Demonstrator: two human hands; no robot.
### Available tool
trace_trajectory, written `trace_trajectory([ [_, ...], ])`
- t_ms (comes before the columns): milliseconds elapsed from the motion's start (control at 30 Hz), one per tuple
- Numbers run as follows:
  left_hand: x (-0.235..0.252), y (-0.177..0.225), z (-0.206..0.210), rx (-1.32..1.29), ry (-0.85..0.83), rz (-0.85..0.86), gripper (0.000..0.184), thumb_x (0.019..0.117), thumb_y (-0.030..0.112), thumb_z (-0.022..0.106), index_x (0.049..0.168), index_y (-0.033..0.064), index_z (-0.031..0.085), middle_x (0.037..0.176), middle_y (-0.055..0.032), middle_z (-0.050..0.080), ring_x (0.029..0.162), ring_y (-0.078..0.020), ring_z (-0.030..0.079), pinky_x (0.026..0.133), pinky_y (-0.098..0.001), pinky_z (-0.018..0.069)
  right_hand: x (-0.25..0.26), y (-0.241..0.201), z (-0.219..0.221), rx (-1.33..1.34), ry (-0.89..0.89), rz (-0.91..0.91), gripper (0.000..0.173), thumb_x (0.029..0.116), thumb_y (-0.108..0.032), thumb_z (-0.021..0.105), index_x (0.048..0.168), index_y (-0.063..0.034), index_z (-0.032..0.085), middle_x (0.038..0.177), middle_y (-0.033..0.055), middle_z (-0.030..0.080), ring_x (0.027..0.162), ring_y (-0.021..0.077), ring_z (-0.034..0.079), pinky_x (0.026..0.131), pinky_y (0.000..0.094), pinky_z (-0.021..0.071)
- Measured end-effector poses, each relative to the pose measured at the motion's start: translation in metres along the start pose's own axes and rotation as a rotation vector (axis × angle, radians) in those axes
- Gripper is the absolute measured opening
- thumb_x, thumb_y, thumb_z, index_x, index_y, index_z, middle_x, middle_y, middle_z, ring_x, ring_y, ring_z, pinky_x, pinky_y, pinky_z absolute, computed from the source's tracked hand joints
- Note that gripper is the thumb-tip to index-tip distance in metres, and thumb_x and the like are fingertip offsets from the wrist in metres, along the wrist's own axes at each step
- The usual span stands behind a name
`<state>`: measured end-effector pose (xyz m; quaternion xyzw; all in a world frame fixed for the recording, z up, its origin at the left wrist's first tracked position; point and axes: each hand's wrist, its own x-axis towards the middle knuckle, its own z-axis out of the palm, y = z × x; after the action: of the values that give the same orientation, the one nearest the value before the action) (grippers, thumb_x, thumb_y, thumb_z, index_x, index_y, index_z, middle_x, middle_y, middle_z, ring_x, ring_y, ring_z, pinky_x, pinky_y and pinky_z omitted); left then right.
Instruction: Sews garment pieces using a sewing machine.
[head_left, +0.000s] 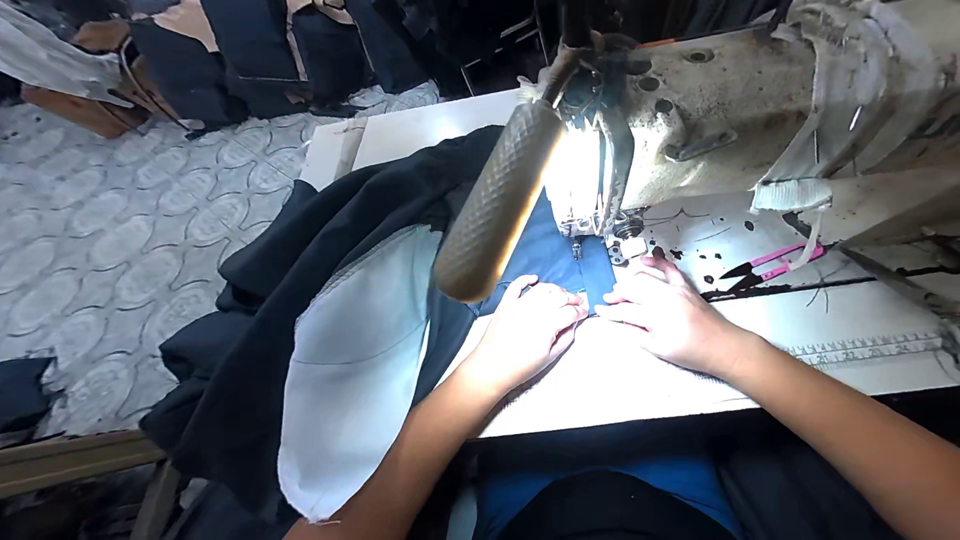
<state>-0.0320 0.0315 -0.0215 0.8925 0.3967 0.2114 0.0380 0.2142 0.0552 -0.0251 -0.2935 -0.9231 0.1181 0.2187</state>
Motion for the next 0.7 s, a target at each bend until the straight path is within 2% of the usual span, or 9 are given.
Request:
trace_trajectory([
  [67,0.004,-0.004,-0.001,-0.023,0.006,-0.003,0.024,0.0969,0.018,0.056,0.099,0.0151,0.080,0.108,-0.0021,0.077,0.106,-0.0204,0.072,0.102,-0.0554,0.0451,0.005,-0.001,-0.006,0.009,-0.053,0.017,0.031,0.0972,-0.013,0.054,0.115,-0.0118,0.079,0.111,0.0100,0.075,0.109,0.0291,0.069,0.108,0.0604,0.0370],
  [200,0.015,-0.014,-0.005,-0.074,-0.014,-0.014,0.022,0.0968,0.019,0.059,0.096,0.0135,0.080,0.104,-0.0046,0.076,0.104,-0.0226,0.071,0.103,-0.0602,0.0411,0.017,0.005,-0.008,-0.028,-0.073,0.013,0.032,0.0926,-0.007,0.054,0.111,-0.0110,0.080,0.108,0.0089,0.075,0.108,0.0291,0.069,0.106,0.0632,0.0371],
  [267,0.019,-0.020,-0.004,-0.075,-0.005,-0.027,0.021,0.0964,0.021,0.061,0.096,0.0140,0.080,0.104,-0.0049,0.076,0.105,-0.0234,0.071,0.103,-0.0619,0.0412,0.023,0.010,-0.009,-0.037,-0.104,0.044,0.029,0.0952,-0.011,0.056,0.112,-0.0124,0.080,0.111,0.0085,0.074,0.111,0.0296,0.068,0.108,0.0649,0.0341],
  [333,0.022,-0.029,-0.003,-0.083,-0.035,-0.060,0.022,0.0975,0.023,0.060,0.101,0.0153,0.081,0.111,-0.0047,0.076,0.112,-0.0247,0.069,0.106,-0.0638,0.0385,0.029,0.013,-0.011,-0.043,-0.159,0.098,0.029,0.0978,-0.014,0.056,0.115,-0.0143,0.079,0.117,0.0090,0.074,0.117,0.0305,0.066,0.112,0.0661,0.0300],
  [400,0.027,-0.036,-0.002,-0.097,-0.069,-0.085,0.023,0.0984,0.024,0.061,0.104,0.0148,0.081,0.114,-0.0060,0.075,0.117,-0.0263,0.067,0.110,-0.0637,0.0346,0.034,0.017,-0.009,-0.045,-0.138,0.114,0.027,0.0962,-0.013,0.058,0.111,-0.0131,0.080,0.114,0.0108,0.074,0.116,0.0310,0.066,0.112,0.0653,0.0304],
  [500,0.036,-0.046,0.000,-0.101,-0.080,-0.112,0.022,0.0966,0.020,0.061,0.103,0.0151,0.081,0.114,-0.0050,0.075,0.117,-0.0261,0.067,0.112,-0.0631,0.0343,0.036,0.024,-0.002,-0.054,-0.026,0.141,0.023,0.0934,-0.009,0.060,0.104,-0.0077,0.080,0.109,0.0131,0.074,0.112,0.0312,0.068,0.112,0.0610,0.0321],
  [633,0.052,-0.050,-0.009,-0.191,-0.136,-0.196,0.018,0.0970,0.013,0.062,0.099,0.0110,0.080,0.114,-0.0060,0.076,0.122,-0.0273,0.065,0.116,-0.0621,0.0280,0.039,0.023,0.003,-0.088,0.014,0.250,0.024,0.0973,-0.012,0.060,0.115,-0.0060,0.076,0.118,0.0147,0.074,0.121,0.0316,0.065,0.117,0.0556,0.0289],
  [700,0.053,-0.058,0.000,-0.185,-0.091,-0.173,0.020,0.0959,0.016,0.060,0.096,0.0118,0.080,0.109,-0.0053,0.076,0.117,-0.0275,0.066,0.115,-0.0611,0.0302,0.038,0.021,-0.004,-0.093,0.001,0.256,0.028,0.0986,-0.016,0.058,0.118,-0.0085,0.076,0.118,0.0129,0.074,0.120,0.0305,0.065,0.117,0.0557,0.0297],
])
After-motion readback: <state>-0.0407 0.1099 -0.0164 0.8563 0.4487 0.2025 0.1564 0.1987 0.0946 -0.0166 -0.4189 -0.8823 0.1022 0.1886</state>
